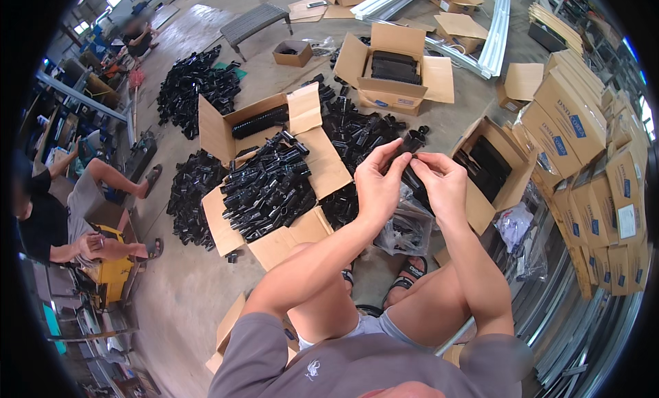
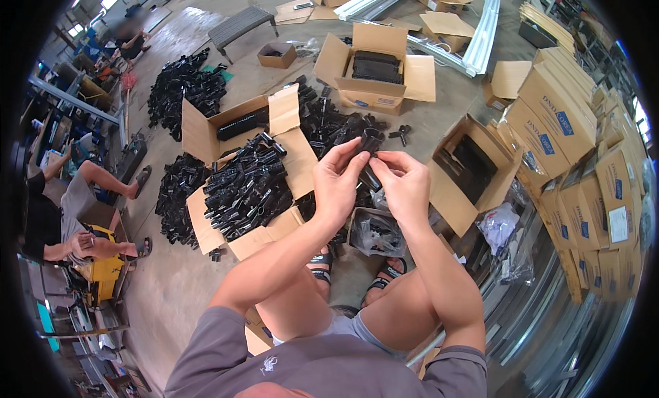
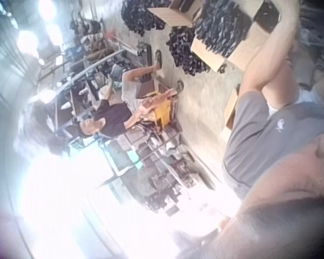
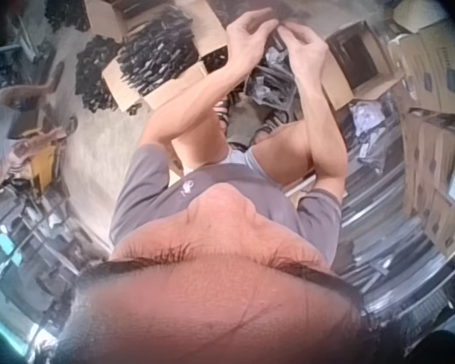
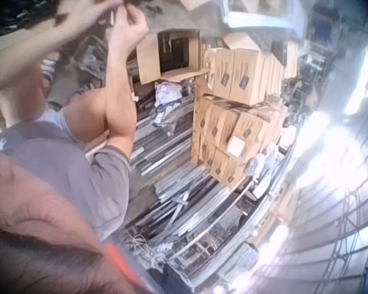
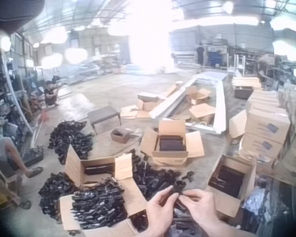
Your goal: The person sorts through black plastic T-shaped pipe connectors from a central box, picking them up one by one to check them and then placing them into smaller adjacent boxes or clear bags on the floor.
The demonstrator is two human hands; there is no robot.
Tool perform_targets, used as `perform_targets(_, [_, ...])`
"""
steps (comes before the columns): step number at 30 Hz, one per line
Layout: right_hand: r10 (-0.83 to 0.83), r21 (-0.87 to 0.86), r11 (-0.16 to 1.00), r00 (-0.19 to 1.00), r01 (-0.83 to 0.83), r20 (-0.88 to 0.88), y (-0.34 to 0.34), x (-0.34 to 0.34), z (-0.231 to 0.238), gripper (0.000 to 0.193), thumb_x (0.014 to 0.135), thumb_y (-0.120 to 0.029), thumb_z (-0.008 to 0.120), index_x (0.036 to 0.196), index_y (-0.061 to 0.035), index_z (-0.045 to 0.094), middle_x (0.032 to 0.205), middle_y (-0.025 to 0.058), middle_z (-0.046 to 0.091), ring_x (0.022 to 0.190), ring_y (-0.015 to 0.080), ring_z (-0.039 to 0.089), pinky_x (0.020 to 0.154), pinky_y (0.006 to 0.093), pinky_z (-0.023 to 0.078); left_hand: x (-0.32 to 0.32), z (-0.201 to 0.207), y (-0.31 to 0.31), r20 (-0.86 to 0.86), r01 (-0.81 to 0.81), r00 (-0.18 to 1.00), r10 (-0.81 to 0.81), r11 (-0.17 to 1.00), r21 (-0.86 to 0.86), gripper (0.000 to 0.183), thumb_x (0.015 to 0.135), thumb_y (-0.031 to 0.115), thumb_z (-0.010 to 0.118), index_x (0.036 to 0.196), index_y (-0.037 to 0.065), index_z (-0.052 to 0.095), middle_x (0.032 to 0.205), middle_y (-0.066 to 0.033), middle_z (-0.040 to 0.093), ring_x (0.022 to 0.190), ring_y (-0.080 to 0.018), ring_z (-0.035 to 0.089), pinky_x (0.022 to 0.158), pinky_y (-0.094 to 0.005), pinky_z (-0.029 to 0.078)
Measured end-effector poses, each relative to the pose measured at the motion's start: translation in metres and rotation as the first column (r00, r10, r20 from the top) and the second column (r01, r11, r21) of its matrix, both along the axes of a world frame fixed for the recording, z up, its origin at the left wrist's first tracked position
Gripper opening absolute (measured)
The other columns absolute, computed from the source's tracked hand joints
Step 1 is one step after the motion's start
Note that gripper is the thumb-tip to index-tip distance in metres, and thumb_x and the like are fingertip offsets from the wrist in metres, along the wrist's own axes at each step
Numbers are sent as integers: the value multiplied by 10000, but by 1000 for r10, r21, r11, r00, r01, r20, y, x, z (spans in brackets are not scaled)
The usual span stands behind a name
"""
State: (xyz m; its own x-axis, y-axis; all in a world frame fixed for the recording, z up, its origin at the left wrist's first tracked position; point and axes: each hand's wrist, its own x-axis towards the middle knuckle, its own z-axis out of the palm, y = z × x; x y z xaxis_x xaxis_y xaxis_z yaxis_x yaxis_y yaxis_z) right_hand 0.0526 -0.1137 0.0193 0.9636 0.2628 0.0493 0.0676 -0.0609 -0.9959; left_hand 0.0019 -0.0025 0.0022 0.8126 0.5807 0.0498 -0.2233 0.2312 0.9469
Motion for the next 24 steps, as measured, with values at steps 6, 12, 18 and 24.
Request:
perform_targets(6, [15,15,1000,1000,-15,-15,-1,1,-2,212,859,-109,745,1014,35,725,896,77,734,779,94,662,702,232,518,1,2,-2,12,-29,1000,29,1000,11,308,901,20,687,1196,-53,639,1090,-127,703,980,-127,650,876,-260,514])
perform_targets(12, [20,12,1000,1000,-20,19,0,0,-4,230,893,-158,726,1001,45,721,856,60,728,745,74,640,667,230,500,-1,3,-1,15,-24,1000,23,999,23,313,900,21,689,1201,-50,638,1111,-129,698,1005,-132,644,898,-263,508])
perform_targets(18, [7,-78,997,996,0,84,10,-6,-8,236,936,-198,676,962,33,717,818,68,720,690,87,622,651,258,497,-5,2,7,9,-29,1000,28,999,43,323,898,19,689,1212,-41,636,1146,-130,688,1022,-140,644,912,-267,509])
perform_targets(24, [-34,-35,999,983,41,182,4,-3,-15,199,954,-186,633,993,9,649,848,96,693,759,144,652,686,306,520,2,-4,-1,-15,-22,1000,25,986,165,314,909,21,672,1215,-41,633,1156,-133,684,1058,-154,637,940,-282,499])
